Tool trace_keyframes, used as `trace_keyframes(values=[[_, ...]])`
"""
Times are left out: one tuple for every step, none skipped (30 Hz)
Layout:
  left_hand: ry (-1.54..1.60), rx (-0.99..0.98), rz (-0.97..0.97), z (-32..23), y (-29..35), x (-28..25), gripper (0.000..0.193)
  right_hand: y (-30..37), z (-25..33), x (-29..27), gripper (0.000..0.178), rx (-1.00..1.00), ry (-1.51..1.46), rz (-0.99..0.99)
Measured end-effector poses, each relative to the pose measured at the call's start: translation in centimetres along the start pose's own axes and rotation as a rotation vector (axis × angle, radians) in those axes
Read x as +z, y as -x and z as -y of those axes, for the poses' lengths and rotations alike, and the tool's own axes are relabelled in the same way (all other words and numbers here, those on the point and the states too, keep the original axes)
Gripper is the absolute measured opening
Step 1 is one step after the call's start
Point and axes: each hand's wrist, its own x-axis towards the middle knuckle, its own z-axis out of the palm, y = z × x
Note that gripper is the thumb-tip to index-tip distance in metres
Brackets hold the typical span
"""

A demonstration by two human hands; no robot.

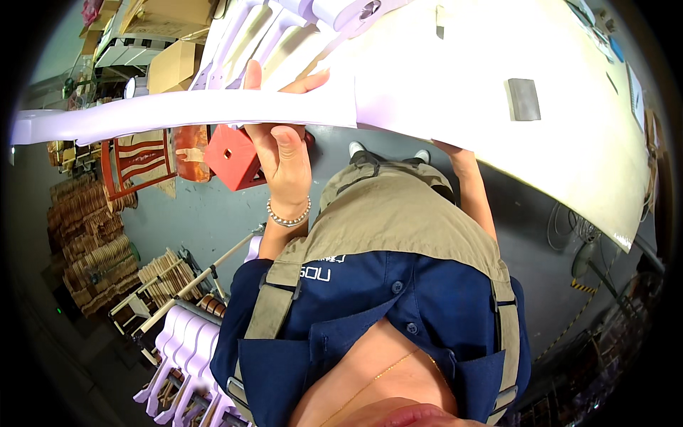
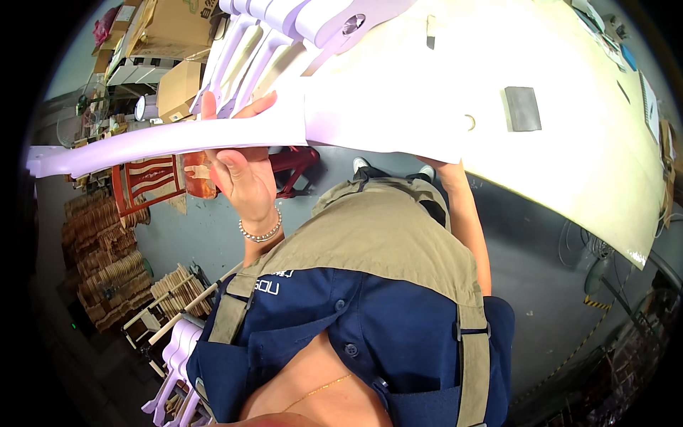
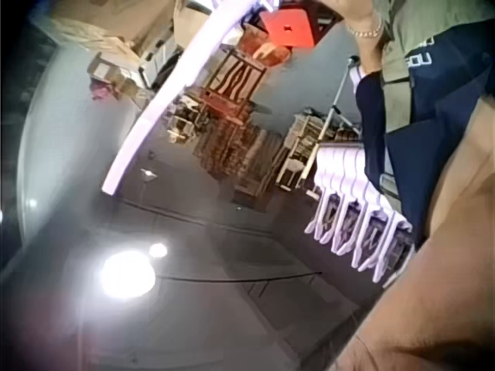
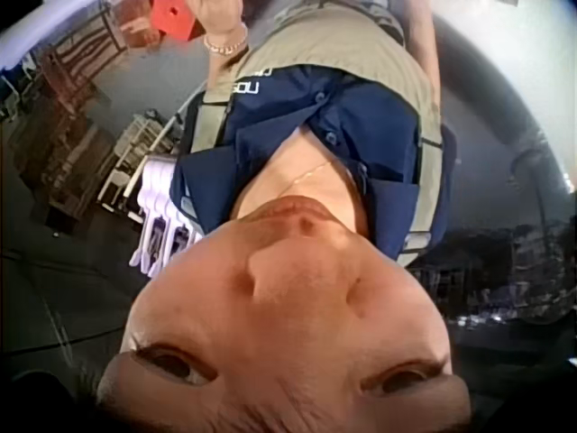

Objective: The person repeatedly picks up light purple plastic parts, rubs their surfaces with a small grey abrasive block, and places them back on a table or rack. The person handles the parts one at a time, turning them over to treat different sides.

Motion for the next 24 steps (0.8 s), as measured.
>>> trace_keyframes(values=[[0.020, 0.006, -0.010, -0.1, 0.0, 0.2, 0.065, 0.1, 0.4, 0.1, 0.052, -0.010, 0.026, 0.001], [0.040, 0.012, -0.019, -0.1, 0.0, 0.4, 0.064, 0.2, 0.8, 0.2, 0.052, -0.020, 0.052, 0.002], [0.045, 0.033, -0.099, 0.1, 0.1, 0.3, 0.063, 0.2, 1.2, 0.3, 0.053, -0.029, 0.078, 0.002], [0.050, 0.049, -0.180, 0.5, 0.3, 0.1, 0.061, 0.4, 1.8, 0.4, 0.053, -0.034, 0.105, 0.003], [0.054, 0.062, -0.259, 0.9, 0.5, -0.1, 0.060, 0.6, 2.8, 0.7, 0.054, -0.037, 0.130, 0.001], [0.042, 0.026, -0.307, 1.3, 0.8, -0.6, 0.059, 0.8, 3.9, 0.9, 0.056, -0.007, 0.173, -0.009], [0.035, -0.005, -0.357, 1.6, 1.1, -1.5, 0.058, 1.0, 6.0, 1.8, 0.058, 0.016, 0.221, -0.020], [0.022, -0.038, -0.403, 1.8, 1.3, -2.2, 0.057, 1.3, 7.8, 2.4, 0.060, 0.042, 0.263, -0.030], [0.054, -0.083, -0.441, 1.8, 1.5, -2.6, 0.053, 1.6, 8.6, 2.8, 0.065, 0.094, 0.117, -0.039], [0.065, -0.094, -0.454, 1.8, 1.6, -2.9, 0.052, 1.7, 9.1, 3.1, 0.060, 0.087, 0.158, -0.037], [0.075, -0.105, -0.469, 1.8, 1.8, -3.2, 0.051, 1.7, 9.4, 3.2, 0.054, 0.080, 0.199, -0.032], [0.085, -0.114, -0.487, 1.7, 1.9, -3.6, 0.051, 1.7, 9.6, 3.3, 0.049, 0.073, 0.241, -0.026], [0.095, -0.096, -0.503, 1.7, 1.9, -3.5, 0.050, 1.5, 9.9, 3.3, 0.057, 0.130, 0.245, 0.014], [0.072, -0.087, -0.491, 1.5, 2.0, -3.4, 0.050, 1.4, 9.5, 3.2, 0.054, 0.140, 0.224, 0.027], [0.050, -0.078, -0.479, 1.3, 1.9, -3.2, 0.050, 1.3, 8.8, 3.1, 0.052, 0.150, 0.204, 0.041], [0.029, -0.066, -0.472, 1.0, 1.9, -2.9, 0.050, 1.1, 8.1, 2.9, 0.049, 0.158, 0.186, 0.058], [0.082, -0.042, -0.466, 0.8, 1.8, -2.6, 0.050, 1.0, 7.0, 2.7, 0.044, 0.129, 0.190, 0.053], [0.059, -0.026, -0.416, 0.6, 1.7, -2.4, 0.048, 0.9, 5.5, 2.5, 0.043, 0.138, 0.154, 0.064], [0.040, -0.011, -0.363, 0.5, 1.6, -2.3, 0.047, 0.9, 5.0, 2.6, 0.042, 0.144, 0.119, 0.070], [0.021, 0.004, -0.307, 0.3, 1.4, -2.1, 0.045, 0.8, 4.6, 2.6, 0.042, 0.151, 0.084, 0.074], [0.031, 0.015, -0.300, 0.0, 1.1, -1.6, 0.045, 1.0, 4.0, 3.0, 0.040, 0.063, -0.008, 0.030], [-0.016, 0.046, -0.259, -0.1, 0.9, -1.5, 0.045, 1.1, 3.4, 2.9, 0.039, 0.017, 0.010, 0.053], [-0.059, 0.074, -0.215, 0.0, 0.4, -1.3, 0.046, 1.3, 2.5, 2.9, 0.038, -0.028, 0.030, 0.070], [-0.100, 0.102, -0.168, -0.1, 0.0, -1.0, 0.046, 1.4, 1.9, 2.6, 0.037, -0.073, 0.051, 0.085]])
